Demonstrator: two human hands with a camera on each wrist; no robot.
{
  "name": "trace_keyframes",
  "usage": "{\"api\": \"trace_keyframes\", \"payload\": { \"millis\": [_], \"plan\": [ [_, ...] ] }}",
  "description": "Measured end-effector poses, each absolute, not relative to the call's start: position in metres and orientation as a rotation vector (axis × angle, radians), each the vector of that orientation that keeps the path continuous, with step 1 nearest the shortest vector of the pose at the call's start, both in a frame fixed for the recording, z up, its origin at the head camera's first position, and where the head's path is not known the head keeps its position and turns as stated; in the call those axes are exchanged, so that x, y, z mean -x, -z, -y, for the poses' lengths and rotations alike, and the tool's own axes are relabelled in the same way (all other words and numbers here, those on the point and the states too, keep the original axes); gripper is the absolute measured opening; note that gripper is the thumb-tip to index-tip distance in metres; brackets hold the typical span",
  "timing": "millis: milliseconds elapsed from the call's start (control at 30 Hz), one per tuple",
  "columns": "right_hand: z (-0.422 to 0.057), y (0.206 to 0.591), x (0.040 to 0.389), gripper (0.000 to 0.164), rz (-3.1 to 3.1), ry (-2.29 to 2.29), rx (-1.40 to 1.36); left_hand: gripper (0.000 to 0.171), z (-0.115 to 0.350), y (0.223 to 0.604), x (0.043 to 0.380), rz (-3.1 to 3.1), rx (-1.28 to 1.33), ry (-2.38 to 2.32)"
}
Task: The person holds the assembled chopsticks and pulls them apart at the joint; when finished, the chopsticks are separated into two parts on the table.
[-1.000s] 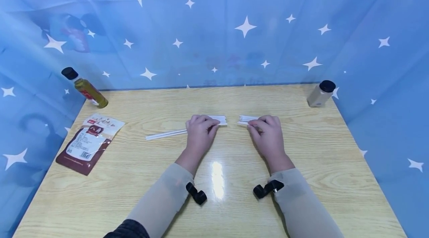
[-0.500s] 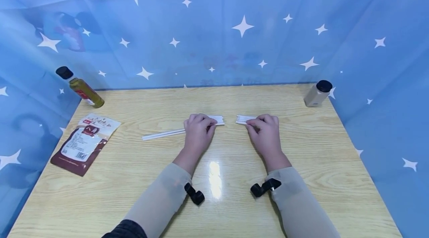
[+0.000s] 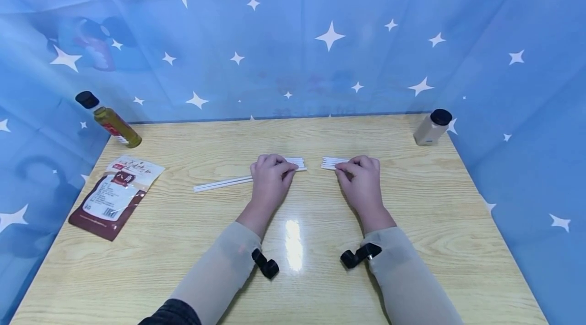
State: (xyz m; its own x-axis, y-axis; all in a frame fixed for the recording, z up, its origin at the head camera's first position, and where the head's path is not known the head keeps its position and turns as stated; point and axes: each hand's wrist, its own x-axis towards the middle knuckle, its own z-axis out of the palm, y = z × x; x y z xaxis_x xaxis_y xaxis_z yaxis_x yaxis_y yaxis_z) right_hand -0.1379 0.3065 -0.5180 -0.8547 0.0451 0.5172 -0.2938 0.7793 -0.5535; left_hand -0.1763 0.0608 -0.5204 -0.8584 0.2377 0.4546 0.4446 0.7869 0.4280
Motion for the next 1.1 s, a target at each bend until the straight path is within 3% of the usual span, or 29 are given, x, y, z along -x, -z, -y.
{"api": "trace_keyframes", "payload": {
  "millis": [1100],
  "plan": [
    [-0.301, 0.5175, 0.1413, 0.013, 2.439, -0.837, -0.082, 0.01, -0.0555, 0.5201, 0.1732, 2.492, 0.465, 0.825]
  ]
}}
